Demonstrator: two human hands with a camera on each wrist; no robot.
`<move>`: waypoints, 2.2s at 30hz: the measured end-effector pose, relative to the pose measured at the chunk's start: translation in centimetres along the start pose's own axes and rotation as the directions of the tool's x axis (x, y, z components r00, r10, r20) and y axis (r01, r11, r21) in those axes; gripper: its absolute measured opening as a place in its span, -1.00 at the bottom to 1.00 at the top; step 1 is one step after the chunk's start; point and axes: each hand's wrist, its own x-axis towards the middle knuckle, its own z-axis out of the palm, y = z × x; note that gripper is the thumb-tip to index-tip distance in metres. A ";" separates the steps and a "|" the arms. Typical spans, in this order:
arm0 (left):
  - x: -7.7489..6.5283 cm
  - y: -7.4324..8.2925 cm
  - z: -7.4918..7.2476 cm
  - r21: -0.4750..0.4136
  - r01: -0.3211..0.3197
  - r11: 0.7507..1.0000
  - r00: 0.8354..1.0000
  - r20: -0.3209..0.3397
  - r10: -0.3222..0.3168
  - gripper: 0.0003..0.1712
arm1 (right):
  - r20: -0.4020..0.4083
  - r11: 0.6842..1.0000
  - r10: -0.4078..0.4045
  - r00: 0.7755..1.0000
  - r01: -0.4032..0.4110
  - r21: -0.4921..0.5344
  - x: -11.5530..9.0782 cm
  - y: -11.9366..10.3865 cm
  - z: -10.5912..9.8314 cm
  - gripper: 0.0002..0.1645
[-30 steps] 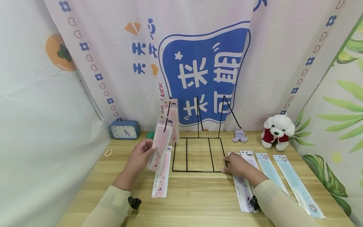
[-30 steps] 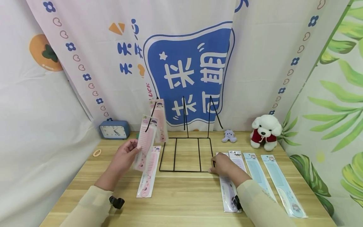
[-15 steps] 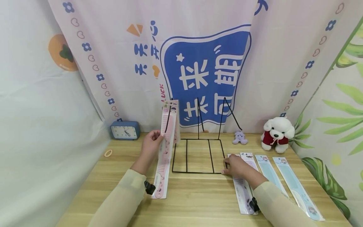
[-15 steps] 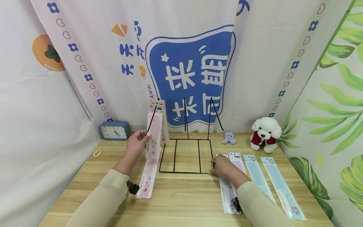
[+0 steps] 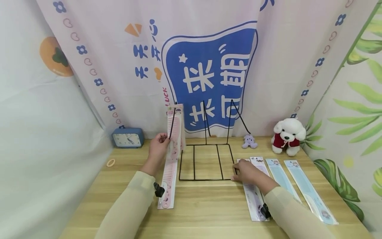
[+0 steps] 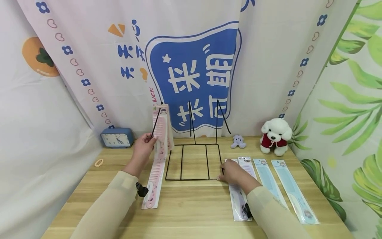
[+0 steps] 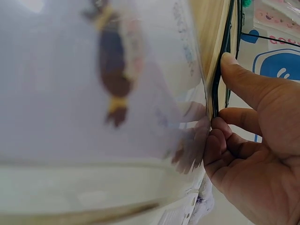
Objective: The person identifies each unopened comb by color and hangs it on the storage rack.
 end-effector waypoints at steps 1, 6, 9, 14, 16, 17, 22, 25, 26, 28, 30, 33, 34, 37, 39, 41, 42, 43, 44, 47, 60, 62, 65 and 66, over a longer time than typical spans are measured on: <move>0.2 -0.1 0.0 0.010 0.003 1.000 1.000 0.005 -0.003 -0.77 | 0.000 1.000 -0.003 1.000 0.003 -0.001 0.0 0.0 -0.1 -0.23; 0.9 -0.5 0.3 0.022 0.026 0.999 0.999 0.030 -0.027 -0.76 | 0.003 1.000 -0.011 1.000 0.011 0.002 0.1 0.1 -0.1 -0.21; 1.1 -0.8 0.5 0.020 0.032 0.999 0.999 0.028 -0.033 -0.76 | 0.006 1.000 -0.006 1.000 0.006 0.004 0.0 0.0 0.0 -0.21; 1.2 -0.7 0.9 0.029 0.021 0.999 0.999 0.026 -0.021 -0.78 | 0.003 1.000 -0.001 1.000 0.001 0.000 0.0 -0.1 -0.1 -0.21; 1.2 -0.7 0.9 0.028 0.010 1.000 1.000 0.026 -0.011 -0.78 | 0.006 1.000 0.001 1.000 -0.001 0.001 0.0 -0.1 -0.2 -0.21; 1.2 -0.7 1.0 0.029 0.004 1.000 1.000 0.024 -0.005 -0.77 | 0.006 1.000 0.002 1.000 -0.002 0.000 0.1 0.0 -0.3 -0.21; 1.3 -1.2 1.0 0.021 -0.010 1.000 1.000 0.012 0.010 -0.76 | 0.007 1.000 0.000 1.000 0.000 -0.015 0.3 0.1 -0.4 -0.20; 1.2 -1.6 0.9 0.045 -0.020 0.999 1.000 0.004 0.019 -0.76 | 0.007 1.000 0.001 1.000 -0.001 -0.008 0.3 0.1 -0.4 -0.20; 1.2 -1.7 0.8 0.053 -0.024 0.998 1.000 0.004 0.024 -0.75 | 0.007 1.000 0.003 1.000 -0.003 -0.003 0.3 0.1 -0.3 -0.20; 1.2 -1.9 0.8 0.075 -0.029 0.997 1.000 0.004 0.028 -0.75 | 0.009 1.000 0.010 1.000 -0.010 0.008 0.3 0.1 -0.1 -0.20; 1.2 -2.1 0.7 0.089 -0.032 0.996 0.999 0.010 0.031 -0.72 | 0.009 1.000 0.016 1.000 -0.016 0.015 0.2 0.1 0.1 -0.20; 1.2 -2.3 0.5 0.100 -0.032 0.994 0.999 0.013 0.031 -0.69 | 0.004 1.000 0.018 1.000 -0.018 0.013 0.2 0.0 0.4 -0.21; 1.2 -2.4 0.5 0.101 -0.031 0.994 0.999 0.013 0.030 -0.69 | 0.003 1.000 0.017 1.000 -0.017 0.012 0.2 0.0 0.4 -0.21; 1.2 -2.4 0.4 0.104 -0.026 0.994 1.000 0.015 0.024 -0.67 | 0.000 1.000 0.016 1.000 -0.016 0.008 0.1 -0.2 0.4 -0.21; 1.2 -2.4 0.3 0.103 -0.020 0.994 1.000 0.013 0.019 -0.67 | -0.001 1.000 0.012 1.000 -0.012 0.004 0.1 -0.4 0.3 -0.21; 1.3 -2.2 0.3 0.105 -0.016 0.994 1.000 0.011 0.015 -0.66 | -0.001 1.000 0.010 1.000 -0.010 0.005 0.1 -0.5 0.2 -0.21; 1.2 -2.2 0.3 0.105 -0.014 0.994 1.000 0.009 0.013 -0.66 | -0.002 1.000 0.009 1.000 -0.009 0.005 0.1 -0.6 0.1 -0.21; 1.2 -2.1 0.3 0.107 -0.017 0.994 1.000 0.008 0.017 -0.66 | -0.001 1.000 0.007 1.000 -0.007 0.004 0.1 -0.6 0.0 -0.21; 1.2 -2.0 0.3 0.106 -0.020 0.994 1.000 0.006 0.020 -0.66 | 0.000 1.000 0.004 1.000 -0.004 0.002 0.1 -0.7 0.0 -0.21; 1.2 -2.0 0.2 0.106 -0.030 0.994 1.000 0.005 0.030 -0.66 | 0.002 1.000 0.005 1.000 -0.005 0.002 0.1 -0.7 -0.1 -0.20; -2.2 -3.1 -1.7 0.474 0.021 0.880 0.990 0.113 -0.084 -0.52 | 0.008 1.000 0.000 1.000 0.000 0.004 0.1 -0.5 0.0 -0.19; -3.2 -3.3 -1.7 0.597 -0.013 0.802 0.977 0.177 -0.116 -0.34 | 0.006 1.000 0.003 1.000 -0.003 -0.002 0.1 -0.4 0.0 -0.18; -4.5 -3.6 -1.3 0.718 -0.061 0.694 0.967 0.215 -0.138 -0.06 | 0.006 1.000 0.006 1.000 -0.006 -0.006 0.0 -0.2 -0.1 -0.19; -4.9 -3.8 -1.2 0.743 -0.070 0.665 0.965 0.218 -0.142 0.00 | 0.005 1.000 0.006 1.000 -0.006 -0.005 0.0 -0.1 -0.1 -0.19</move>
